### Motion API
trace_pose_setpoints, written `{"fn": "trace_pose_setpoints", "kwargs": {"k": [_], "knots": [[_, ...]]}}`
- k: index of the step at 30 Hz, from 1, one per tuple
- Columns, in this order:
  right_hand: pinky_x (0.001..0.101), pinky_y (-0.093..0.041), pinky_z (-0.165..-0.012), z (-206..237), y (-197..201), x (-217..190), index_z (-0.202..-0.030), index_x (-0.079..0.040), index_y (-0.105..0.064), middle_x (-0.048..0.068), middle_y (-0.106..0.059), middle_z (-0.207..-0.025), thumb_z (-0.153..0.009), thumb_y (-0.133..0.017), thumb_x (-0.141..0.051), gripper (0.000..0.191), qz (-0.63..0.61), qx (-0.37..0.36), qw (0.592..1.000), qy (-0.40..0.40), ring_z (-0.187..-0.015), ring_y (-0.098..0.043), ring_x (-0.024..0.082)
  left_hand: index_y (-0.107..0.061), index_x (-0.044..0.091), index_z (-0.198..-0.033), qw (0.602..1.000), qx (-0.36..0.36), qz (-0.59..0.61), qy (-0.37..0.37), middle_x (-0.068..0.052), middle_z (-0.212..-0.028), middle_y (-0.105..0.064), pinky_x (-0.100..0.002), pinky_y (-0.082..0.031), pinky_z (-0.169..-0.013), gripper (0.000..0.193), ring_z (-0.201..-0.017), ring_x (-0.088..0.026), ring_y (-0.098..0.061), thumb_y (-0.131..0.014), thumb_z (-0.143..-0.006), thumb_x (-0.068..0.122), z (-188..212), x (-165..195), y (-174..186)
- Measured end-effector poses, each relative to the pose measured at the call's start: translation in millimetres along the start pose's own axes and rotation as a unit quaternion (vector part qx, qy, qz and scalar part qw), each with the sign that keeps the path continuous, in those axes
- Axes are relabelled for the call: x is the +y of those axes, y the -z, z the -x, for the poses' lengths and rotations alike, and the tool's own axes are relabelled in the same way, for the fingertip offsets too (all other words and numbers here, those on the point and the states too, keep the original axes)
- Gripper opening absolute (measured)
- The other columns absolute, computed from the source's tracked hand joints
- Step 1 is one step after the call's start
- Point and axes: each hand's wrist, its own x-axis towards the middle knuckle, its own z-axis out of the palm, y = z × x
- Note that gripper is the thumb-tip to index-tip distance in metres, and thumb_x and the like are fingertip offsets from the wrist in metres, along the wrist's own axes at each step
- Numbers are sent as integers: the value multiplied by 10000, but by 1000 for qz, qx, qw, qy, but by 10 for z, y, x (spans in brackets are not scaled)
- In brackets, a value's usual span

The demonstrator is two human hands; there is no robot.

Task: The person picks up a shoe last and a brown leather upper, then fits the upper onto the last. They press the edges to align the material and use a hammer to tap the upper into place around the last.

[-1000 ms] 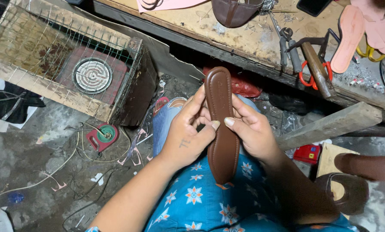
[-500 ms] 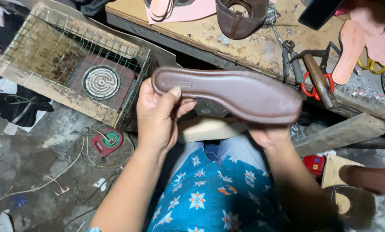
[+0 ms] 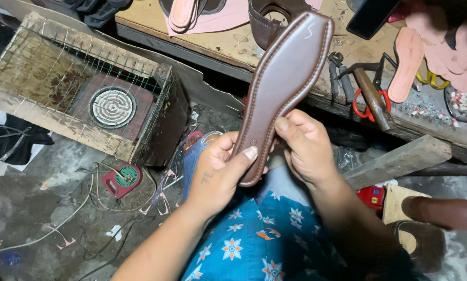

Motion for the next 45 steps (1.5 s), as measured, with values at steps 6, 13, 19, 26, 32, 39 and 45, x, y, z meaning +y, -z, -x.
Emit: {"fn": "trace_pose_setpoints", "kwargs": {"k": [6, 13, 19, 26, 32, 39, 45], "knots": [[321, -556, -788, 30, -88, 11, -1246, 43, -641, 99, -723, -1057, -1064, -558, -175, 296, -22, -3, 1000, -15, -881, -683, 168, -646, -41, -1166, 996, 21, -29, -77, -100, -1051, -737, -268, -557, -744, 195, -847, -115, -675, -616, -1022, 86, 45, 31, -61], [287, -528, -828, 32, -237, -50, -1310, 53, -632, 78, -698, -1057, -1092, -578, -99, 271, 16, -31, 999, 15, -911, -644, 133, -595, -34, -1207, 993, 30, -17, -113, -90, -1040, -721, -241, -515, -692, 209, -819, -84, -635, -604, -1023, 64, 69, -11, -72], [261, -531, -942, 117, -353, -94, -1352, 2, -539, 26, -681, -1119, -935, -618, -8, 424, 26, -59, 998, 4, -1037, -644, 88, -589, -32, -1193, 993, 58, -5, -101, -77, -863, -679, -240, -485, -592, 190, -687, -87, -599, -604, -1025, 54, 55, -50, -42], [246, -525, -780, 106, -292, 107, -1276, 96, -634, 63, -700, -991, -1088, -596, -19, 223, 64, 48, 995, 52, -845, -632, 95, -604, -36, -1147, 993, 64, -17, -96, -69, -909, -704, -242, -512, -615, 165, -715, -84, -622, -596, -1007, 52, 123, -98, -126], [234, -546, -815, 200, -268, 97, -1266, 32, -606, 35, -695, -995, -984, -611, -29, 288, 58, 18, 998, 28, -878, -649, 73, -600, -37, -1151, 991, 82, -14, -104, -81, -898, -695, -241, -509, -608, 153, -699, -84, -612, -601, -1018, 39, 128, -103, -123], [256, -522, -736, 162, -268, 128, -1142, 65, -649, 78, -699, -935, -1117, -595, -36, 117, 89, 90, 991, 34, -798, -626, 105, -595, -33, -1142, 994, 49, -3, -100, -58, -948, -713, -236, -501, -587, 167, -698, -73, -607, -580, -982, 11, 147, -145, -147], [237, -547, -866, 235, -268, 82, -1189, -30, -576, 23, -674, -1021, -944, -631, -39, 251, 20, -14, 1000, 6, -935, -644, 66, -608, -45, -1146, 990, 61, -52, -115, -57, -852, -669, -230, -502, -622, 143, -706, -76, -602, -599, -1013, 9, 134, -140, -81]]}}
